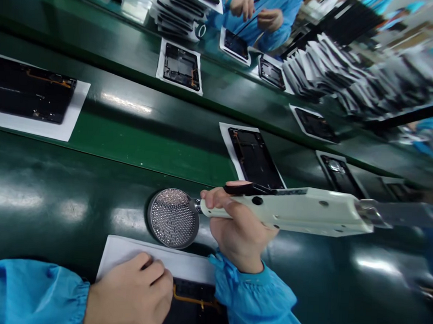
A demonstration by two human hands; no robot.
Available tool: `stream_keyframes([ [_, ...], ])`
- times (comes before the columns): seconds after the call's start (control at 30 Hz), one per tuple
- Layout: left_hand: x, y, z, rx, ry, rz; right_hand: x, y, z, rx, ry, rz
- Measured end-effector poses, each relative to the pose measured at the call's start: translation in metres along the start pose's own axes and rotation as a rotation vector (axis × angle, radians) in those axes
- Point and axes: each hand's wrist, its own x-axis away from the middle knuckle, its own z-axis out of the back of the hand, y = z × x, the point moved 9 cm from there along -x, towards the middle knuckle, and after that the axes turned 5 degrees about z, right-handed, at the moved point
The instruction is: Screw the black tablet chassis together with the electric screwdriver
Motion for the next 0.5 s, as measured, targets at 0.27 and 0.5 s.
stream_keyframes([
  [0.27, -0.005, 0.002, -0.002, 0.001, 0.017, 0.006, -0.004, 0.004, 0.008, -0.019, -0.015, -0.009],
  [0.5, -0.053, -0.015, -0.008, -0.177, -0.067, 0.089, -0.003, -0.045, 0.031, -0.047, -0.053, 0.097],
])
